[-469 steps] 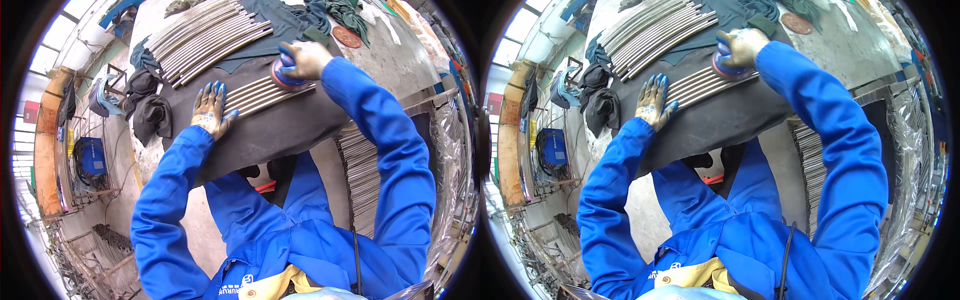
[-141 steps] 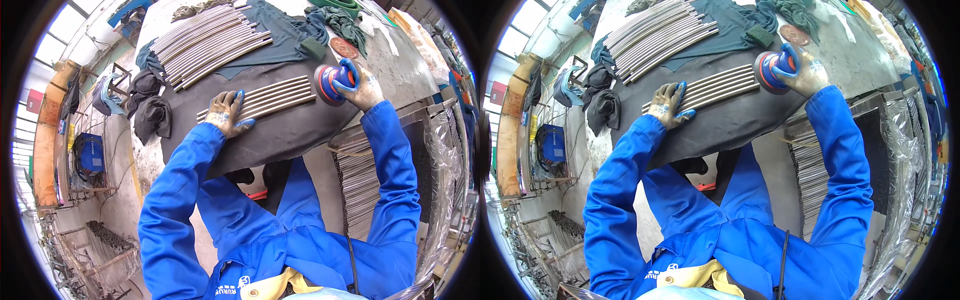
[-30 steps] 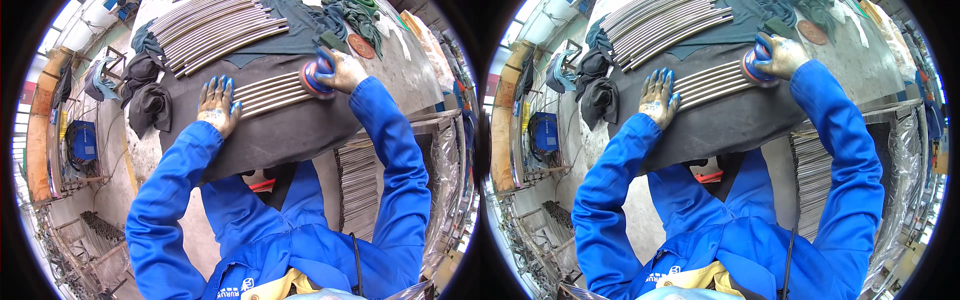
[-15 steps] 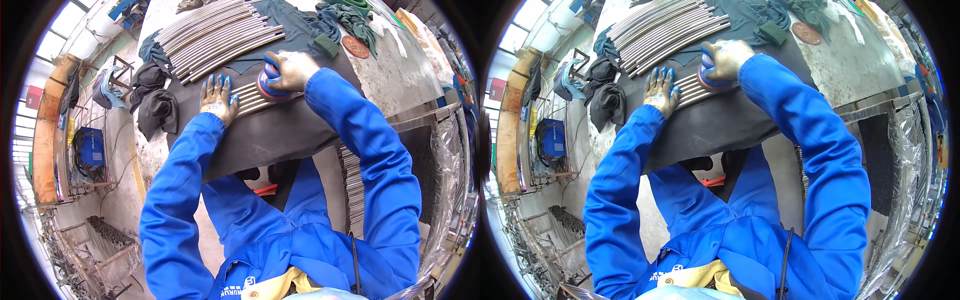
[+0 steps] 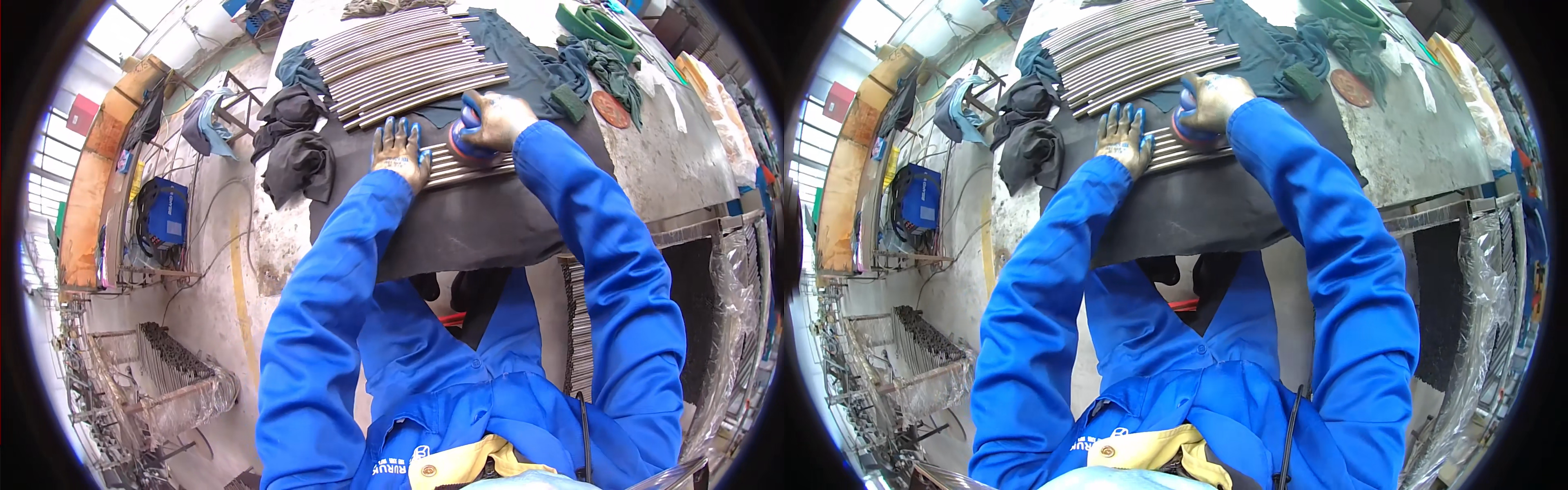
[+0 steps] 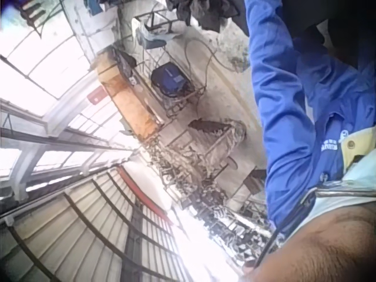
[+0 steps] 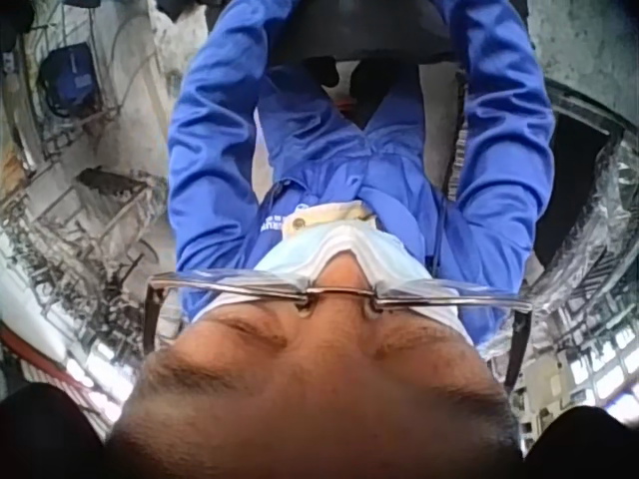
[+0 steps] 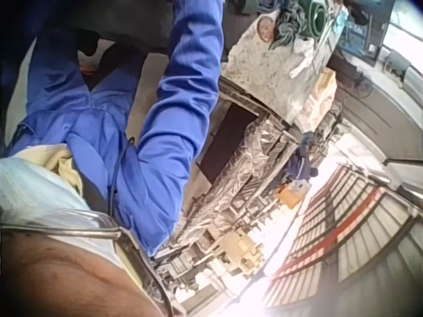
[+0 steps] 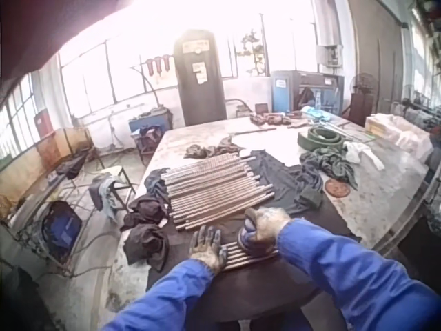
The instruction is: Sanding metal rods using an orbital sander and a manual sanding pad on a workbench.
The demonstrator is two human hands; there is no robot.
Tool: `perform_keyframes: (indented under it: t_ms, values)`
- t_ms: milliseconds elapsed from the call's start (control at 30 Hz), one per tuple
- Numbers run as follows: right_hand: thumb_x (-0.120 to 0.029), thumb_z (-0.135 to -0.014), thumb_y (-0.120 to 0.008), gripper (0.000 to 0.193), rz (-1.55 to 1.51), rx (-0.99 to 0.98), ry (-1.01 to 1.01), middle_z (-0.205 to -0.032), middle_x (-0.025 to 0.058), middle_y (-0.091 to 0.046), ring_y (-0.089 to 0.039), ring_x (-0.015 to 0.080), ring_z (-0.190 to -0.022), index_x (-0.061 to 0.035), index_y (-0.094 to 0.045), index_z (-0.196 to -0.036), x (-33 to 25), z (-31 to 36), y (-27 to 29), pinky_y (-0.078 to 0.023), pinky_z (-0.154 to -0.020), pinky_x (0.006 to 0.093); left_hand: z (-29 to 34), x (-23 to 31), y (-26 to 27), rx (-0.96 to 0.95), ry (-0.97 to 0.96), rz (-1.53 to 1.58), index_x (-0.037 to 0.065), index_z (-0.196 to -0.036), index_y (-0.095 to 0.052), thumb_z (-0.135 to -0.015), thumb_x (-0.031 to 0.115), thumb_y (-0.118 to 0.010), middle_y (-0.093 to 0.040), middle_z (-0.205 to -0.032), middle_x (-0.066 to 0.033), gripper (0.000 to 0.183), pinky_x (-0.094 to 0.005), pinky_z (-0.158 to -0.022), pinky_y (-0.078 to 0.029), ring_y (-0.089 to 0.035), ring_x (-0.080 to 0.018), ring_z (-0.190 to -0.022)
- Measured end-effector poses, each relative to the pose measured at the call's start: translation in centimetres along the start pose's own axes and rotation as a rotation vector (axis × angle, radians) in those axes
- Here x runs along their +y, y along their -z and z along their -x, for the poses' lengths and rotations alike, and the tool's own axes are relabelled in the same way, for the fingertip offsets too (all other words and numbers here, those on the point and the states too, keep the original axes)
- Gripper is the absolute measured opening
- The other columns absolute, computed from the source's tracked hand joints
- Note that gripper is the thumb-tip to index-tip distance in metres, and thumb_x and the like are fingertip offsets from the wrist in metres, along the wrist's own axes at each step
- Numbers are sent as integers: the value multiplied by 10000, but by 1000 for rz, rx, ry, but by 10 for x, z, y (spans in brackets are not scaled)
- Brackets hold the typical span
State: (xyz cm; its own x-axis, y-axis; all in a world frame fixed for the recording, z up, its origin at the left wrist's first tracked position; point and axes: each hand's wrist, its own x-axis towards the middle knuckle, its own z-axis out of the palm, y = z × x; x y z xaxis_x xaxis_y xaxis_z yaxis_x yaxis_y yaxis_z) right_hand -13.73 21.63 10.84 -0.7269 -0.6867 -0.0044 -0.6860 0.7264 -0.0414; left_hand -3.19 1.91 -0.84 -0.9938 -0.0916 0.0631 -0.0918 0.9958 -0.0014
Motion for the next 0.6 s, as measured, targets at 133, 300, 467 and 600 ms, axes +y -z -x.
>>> perform_keyframes:
  t_ms: [133,300,467,600]
  values:
    - [-458,-762,-697,638,20,7,27,-1083,166,-666,-670,365,-933,-145,-521,-1290,12,37,-1,-535,-816,431,23,10,0,-10,-70,9,61,-1536,-289,-972,440,-322,-236,-1606,-186,680,-515,-1214,-20,-98,-365,-1513]
    - [-454,-758,-695,669,19,-23,-35,-1114,174,-664,-665,370,-952,-143,-506,-1320,15,7,1,-529,-834,435,-2,4,11,-69,-42,10,63,-1542,-271,-968,444,-319,-209,-1616,-180,691,-522,-1211,-8,-69,-368,-1516]
    - [-455,-769,-678,728,-15,-23,-15,-1175,191,-652,-651,378,-1012,-112,-486,-1380,24,7,-11,-526,-861,434,5,8,8,34,-62,103,51,-1384,-506,-948,379,-417,-447,-1466,-199,553,-471,-1173,-201,-350,-346,-1397]
    - [-432,-763,-678,771,-79,-6,67,-1194,220,-642,-647,379,-1031,-78,-475,-1417,30,15,-10,-523,-884,415,3,-4,-38,416,24,323,45,-1084,-695,-832,349,-577,-697,-1069,-188,412,-446,-832,-551,-684,-371,-903]
